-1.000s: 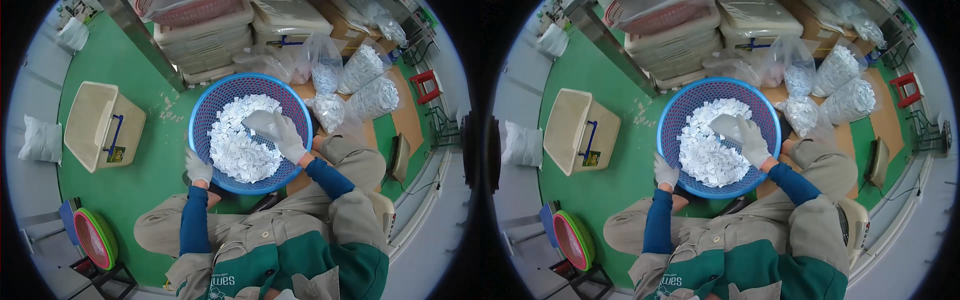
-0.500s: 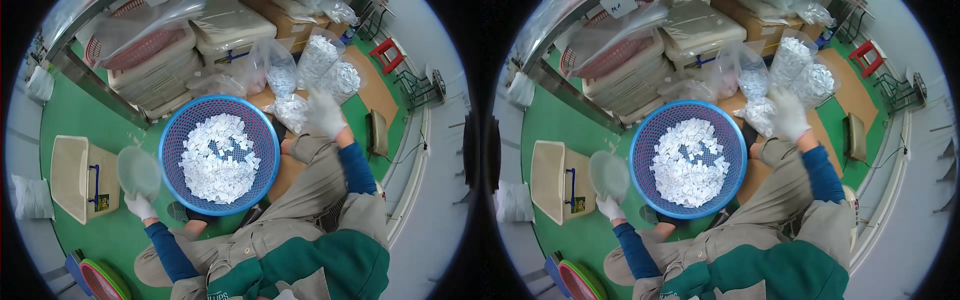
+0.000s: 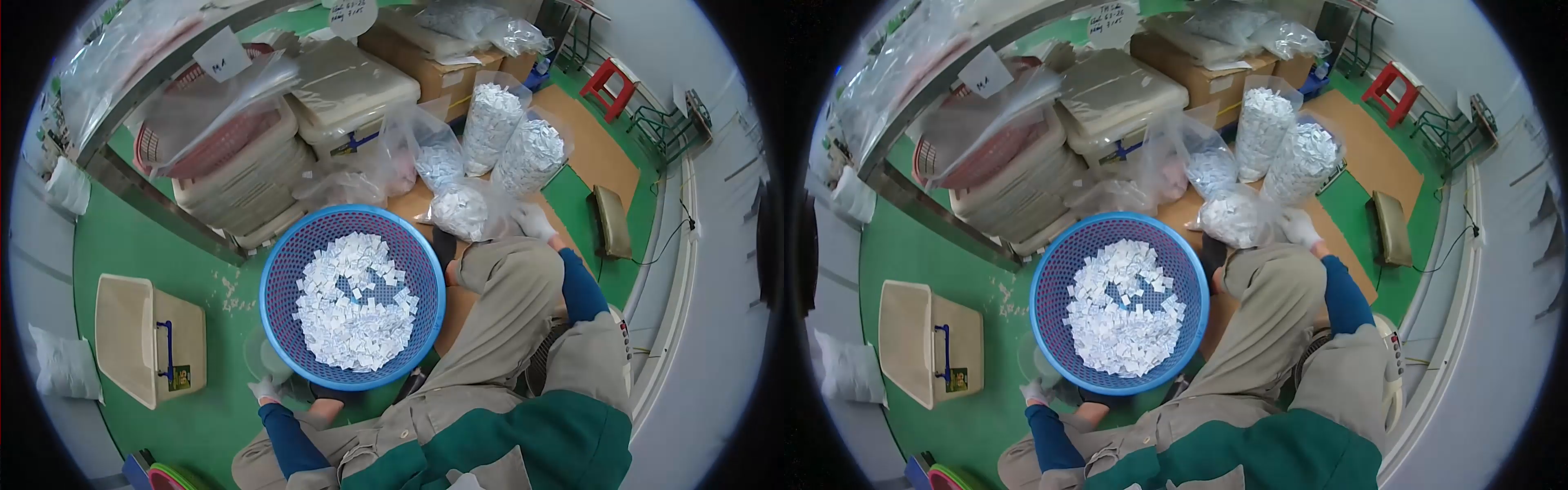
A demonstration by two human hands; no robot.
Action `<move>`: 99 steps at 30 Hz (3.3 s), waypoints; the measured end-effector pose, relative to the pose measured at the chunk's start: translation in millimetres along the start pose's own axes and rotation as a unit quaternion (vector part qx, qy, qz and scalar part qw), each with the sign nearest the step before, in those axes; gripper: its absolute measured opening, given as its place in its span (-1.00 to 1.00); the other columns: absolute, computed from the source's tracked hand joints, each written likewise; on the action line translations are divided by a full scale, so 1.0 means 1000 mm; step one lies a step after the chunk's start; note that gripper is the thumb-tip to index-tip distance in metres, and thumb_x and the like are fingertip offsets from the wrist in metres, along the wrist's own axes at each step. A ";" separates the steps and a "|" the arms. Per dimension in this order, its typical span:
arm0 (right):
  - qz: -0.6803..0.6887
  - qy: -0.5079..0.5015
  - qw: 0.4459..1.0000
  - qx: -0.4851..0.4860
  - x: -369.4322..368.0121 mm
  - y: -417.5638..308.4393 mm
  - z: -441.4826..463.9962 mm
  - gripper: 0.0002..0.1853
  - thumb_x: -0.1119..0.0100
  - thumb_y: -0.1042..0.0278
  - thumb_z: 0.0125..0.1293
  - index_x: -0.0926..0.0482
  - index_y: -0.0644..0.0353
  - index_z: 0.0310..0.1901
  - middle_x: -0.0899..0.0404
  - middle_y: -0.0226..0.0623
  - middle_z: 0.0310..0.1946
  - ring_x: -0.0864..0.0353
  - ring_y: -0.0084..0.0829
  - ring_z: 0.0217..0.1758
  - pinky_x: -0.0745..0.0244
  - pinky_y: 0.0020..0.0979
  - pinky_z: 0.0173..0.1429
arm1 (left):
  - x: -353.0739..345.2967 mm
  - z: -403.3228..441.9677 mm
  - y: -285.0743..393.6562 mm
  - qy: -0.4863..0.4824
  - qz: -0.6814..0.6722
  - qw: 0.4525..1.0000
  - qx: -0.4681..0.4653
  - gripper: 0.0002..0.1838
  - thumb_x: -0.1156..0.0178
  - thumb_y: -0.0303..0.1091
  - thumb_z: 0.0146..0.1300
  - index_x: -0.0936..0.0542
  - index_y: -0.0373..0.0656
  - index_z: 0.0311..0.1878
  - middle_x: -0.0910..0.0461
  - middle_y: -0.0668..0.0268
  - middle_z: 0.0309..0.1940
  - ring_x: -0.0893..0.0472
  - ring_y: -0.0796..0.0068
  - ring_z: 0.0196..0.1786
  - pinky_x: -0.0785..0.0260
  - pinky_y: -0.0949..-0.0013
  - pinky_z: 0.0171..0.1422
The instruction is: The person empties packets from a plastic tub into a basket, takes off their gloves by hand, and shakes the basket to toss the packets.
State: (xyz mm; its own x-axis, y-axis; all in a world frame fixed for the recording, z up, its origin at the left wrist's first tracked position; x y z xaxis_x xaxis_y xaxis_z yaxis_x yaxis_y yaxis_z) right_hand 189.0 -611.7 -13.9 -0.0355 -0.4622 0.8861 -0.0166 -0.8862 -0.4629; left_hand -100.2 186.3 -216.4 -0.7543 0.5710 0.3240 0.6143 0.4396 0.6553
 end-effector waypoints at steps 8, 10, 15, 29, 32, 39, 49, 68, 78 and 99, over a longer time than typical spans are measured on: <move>0.229 0.121 0.949 -0.179 0.051 -0.043 0.097 -0.75 -0.21 0.22 0.27 -0.62 0.27 -0.27 -0.59 -0.33 -0.51 -0.51 -0.45 -0.54 -0.41 -0.33 -0.46 | 0.002 0.026 -0.009 -0.020 0.098 0.989 -0.105 -0.16 -0.17 -0.51 0.19 -0.02 -0.04 0.51 -0.38 0.05 0.24 -0.53 0.01 0.06 -0.51 -0.03 -0.11; 0.222 0.129 0.950 -0.177 0.060 -0.030 0.126 -0.76 -0.23 0.21 0.26 -0.62 0.26 -0.30 -0.56 -0.35 -0.53 -0.50 -0.44 -0.56 -0.38 -0.31 -0.51 | 0.011 0.091 -0.031 -0.040 0.148 0.977 -0.147 -0.21 -0.12 -0.42 0.29 0.00 0.15 0.52 -0.36 0.16 0.24 -0.47 0.03 0.05 -0.48 -0.13 -0.07; 0.225 0.094 0.948 -0.203 0.116 -0.042 0.120 -0.76 -0.28 0.18 0.23 -0.63 0.20 -0.38 -0.51 -0.41 -0.58 -0.39 -0.47 -0.68 -0.25 -0.33 -0.60 | -0.005 -0.023 0.019 -0.033 0.125 0.987 -0.100 -0.33 -0.13 -0.34 0.32 -0.16 -0.15 0.46 -0.45 0.09 0.18 -0.54 0.25 -0.14 -0.51 0.10 -0.22; 0.381 0.049 0.886 -0.260 0.042 -0.031 0.095 -0.39 -0.21 -0.06 0.33 -0.40 0.22 0.23 -0.52 -0.28 -0.28 -0.57 -0.40 -0.45 -0.53 -0.34 -0.43 | -0.072 -0.068 0.039 -0.117 0.077 0.940 -0.311 -0.29 -0.15 -0.15 0.40 -0.17 -0.38 0.45 -0.59 0.09 -0.02 -0.58 0.37 -0.11 -0.46 0.33 -0.04; 0.397 0.020 0.872 -0.286 0.031 -0.030 0.098 -0.56 -0.15 0.04 0.39 -0.46 0.17 0.13 -0.50 -0.36 -0.33 -0.51 -0.43 -0.58 -0.42 -0.39 -0.61 | -0.071 -0.068 0.038 -0.123 0.087 0.941 -0.303 -0.24 -0.22 -0.17 0.34 -0.18 -0.43 0.43 -0.60 0.07 -0.05 -0.59 0.37 -0.14 -0.45 0.33 -0.02; 0.291 0.148 0.922 -0.207 0.016 0.029 0.139 -0.53 -0.12 0.24 0.33 -0.42 0.15 0.25 -0.57 -0.26 -0.28 -0.57 -0.36 -0.49 -0.50 -0.30 -0.49 | -0.075 -0.083 0.046 -0.095 0.160 0.932 -0.311 -0.26 -0.28 -0.23 0.25 -0.26 -0.42 0.39 -0.61 0.02 -0.03 -0.61 0.34 -0.09 -0.44 0.34 0.03; -0.053 0.150 0.983 -0.097 0.043 -0.018 0.126 -0.69 -0.19 0.23 0.20 -0.66 0.14 -0.05 -0.67 -0.02 -0.13 -0.65 -0.11 -0.01 -0.48 -0.21 0.13 | -0.087 -0.146 0.063 -0.087 0.233 0.883 -0.397 -0.45 -0.31 -0.30 0.16 -0.46 -0.34 0.20 -0.63 0.01 -0.01 -0.64 0.13 0.01 -0.41 0.24 0.16; -0.119 0.263 0.957 -0.031 0.091 -0.101 0.072 -0.67 -0.21 0.11 0.19 -0.63 0.09 -0.07 -0.65 -0.06 -0.26 -0.65 -0.02 -0.16 -0.51 -0.13 -0.05 | -0.090 -0.142 0.056 -0.005 0.248 0.895 -0.370 -0.36 -0.32 -0.27 0.11 -0.40 -0.38 0.23 -0.56 -0.10 0.07 -0.56 -0.06 0.13 -0.34 0.14 0.26; -0.059 -0.240 0.953 0.176 -0.127 -0.205 -0.005 -0.46 -0.28 0.10 0.15 -0.46 0.21 0.12 -0.54 0.06 0.01 -0.53 0.02 0.12 -0.45 -0.10 0.16 | -0.088 -0.163 0.065 0.052 0.394 0.854 -0.337 -0.42 -0.31 -0.31 0.08 -0.34 -0.31 0.13 -0.44 -0.19 0.03 -0.49 -0.23 0.09 -0.38 -0.01 0.18; 0.617 -0.314 0.720 -0.053 -0.042 -0.247 -0.036 -0.56 -0.12 0.34 0.37 -0.43 0.35 0.22 -0.56 -0.22 0.08 -0.58 -0.44 0.07 -0.50 -0.39 0.12 | -0.044 -0.183 0.135 -0.180 -0.040 0.926 -0.329 -0.56 -0.24 -0.52 0.14 -0.54 -0.32 0.14 -0.66 0.22 -0.21 -0.61 0.47 -0.24 -0.47 0.37 -0.09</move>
State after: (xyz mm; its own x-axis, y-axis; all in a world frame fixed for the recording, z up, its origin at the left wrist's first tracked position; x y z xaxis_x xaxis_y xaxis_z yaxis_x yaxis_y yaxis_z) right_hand 158.4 -372.4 62.3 0.3684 -0.8482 -0.3806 -0.4371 0.2032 -0.8761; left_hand -26.5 93.1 -17.2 -0.5919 0.8015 0.0856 0.1957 0.0398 0.9799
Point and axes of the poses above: each hand's wrist, its own z-axis towards the middle knuckle, its own x-axis out of the back of the hand, y = z × x, the point moved 7 cm from there along z, towards the middle knuckle
